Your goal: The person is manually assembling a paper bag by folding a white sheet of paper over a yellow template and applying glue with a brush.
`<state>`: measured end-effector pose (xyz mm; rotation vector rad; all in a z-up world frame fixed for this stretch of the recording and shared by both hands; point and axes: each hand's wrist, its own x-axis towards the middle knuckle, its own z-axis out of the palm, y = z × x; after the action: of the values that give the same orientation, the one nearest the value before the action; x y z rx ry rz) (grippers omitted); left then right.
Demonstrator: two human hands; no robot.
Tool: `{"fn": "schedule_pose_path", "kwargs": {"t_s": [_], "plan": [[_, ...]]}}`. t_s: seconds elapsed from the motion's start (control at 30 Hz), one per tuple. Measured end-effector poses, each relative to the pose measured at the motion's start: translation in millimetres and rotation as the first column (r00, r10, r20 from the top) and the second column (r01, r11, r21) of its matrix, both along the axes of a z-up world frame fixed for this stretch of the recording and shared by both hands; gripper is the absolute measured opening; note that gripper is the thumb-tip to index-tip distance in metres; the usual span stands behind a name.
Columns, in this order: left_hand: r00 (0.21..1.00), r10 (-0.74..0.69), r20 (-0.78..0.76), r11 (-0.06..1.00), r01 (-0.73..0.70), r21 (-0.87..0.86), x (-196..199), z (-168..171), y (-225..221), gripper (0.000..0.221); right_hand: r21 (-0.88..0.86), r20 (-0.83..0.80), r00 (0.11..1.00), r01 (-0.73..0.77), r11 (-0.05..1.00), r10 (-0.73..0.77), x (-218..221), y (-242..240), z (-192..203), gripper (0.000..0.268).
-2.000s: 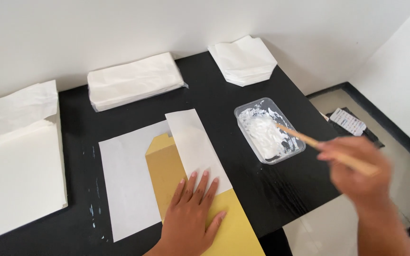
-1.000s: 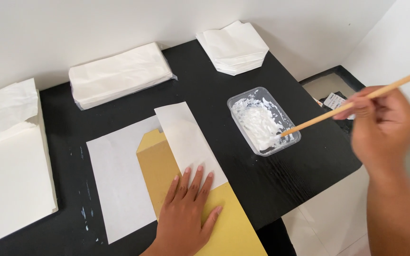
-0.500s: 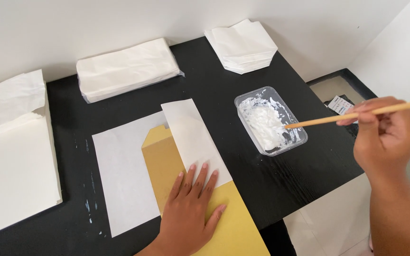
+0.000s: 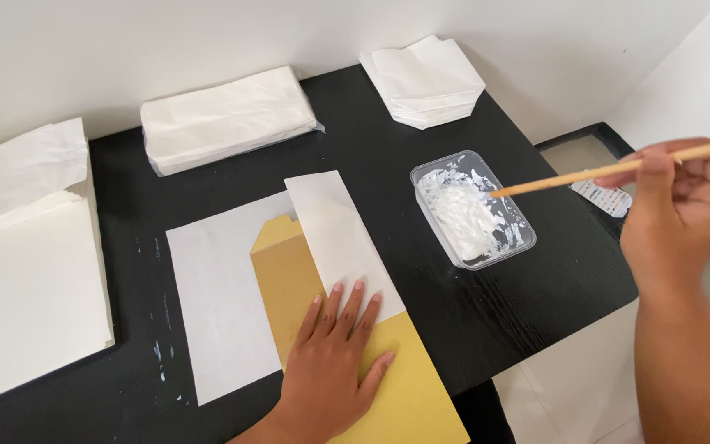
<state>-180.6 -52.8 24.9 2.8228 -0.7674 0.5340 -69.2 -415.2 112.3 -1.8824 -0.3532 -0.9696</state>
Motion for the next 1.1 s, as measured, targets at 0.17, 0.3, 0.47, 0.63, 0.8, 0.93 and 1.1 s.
{"fn": "schedule_pose_path", "kwargs": {"t_s": [0.17,0.3,0.47,0.63,0.8,0.93,1.1], "plan": [[1.000,-0.007,-0.029,1.000,0.006,-0.030,-0.6,1.8,0.2,0.067,0.020,-0.054,0.998,0.037,0.999,-0.036,28.1,8.8,3.9,0.036],[0.999,0.002,-0.050,1.000,-0.003,-0.017,-0.3,-0.4,0.6,0.068,-0.001,-0.076,0.997,0.025,1.000,-0.025,37.5,21.3,7.2,0.031],[1.000,-0.001,-0.031,1.000,0.000,-0.025,-1.4,-2.7,1.4,0.068,-0.036,-0.054,0.998,0.018,0.999,-0.020,41.2,32.5,6.2,0.026],[0.998,-0.001,-0.056,0.999,-0.001,-0.036,-1.9,-3.7,2.3,0.068,-0.059,-0.004,1.000,0.022,0.998,-0.022,40.9,27.6,4.6,0.027],[1.000,-0.002,-0.018,0.999,0.001,-0.044,-2.3,-6.1,2.5,0.068,-0.046,0.018,0.999,0.051,0.998,-0.051,40.2,24.1,0.5,0.028],[0.999,-0.003,-0.035,0.999,0.001,-0.047,-2.3,-2.5,2.4,0.067,-0.059,-0.031,0.998,0.054,0.997,-0.056,36.2,33.3,2.4,0.023],[0.999,-0.001,-0.049,0.999,-0.001,-0.037,-2.4,-4.2,2.4,0.068,-0.091,-0.002,0.999,0.040,0.995,-0.040,39.8,28.3,-0.1,0.017]]}}
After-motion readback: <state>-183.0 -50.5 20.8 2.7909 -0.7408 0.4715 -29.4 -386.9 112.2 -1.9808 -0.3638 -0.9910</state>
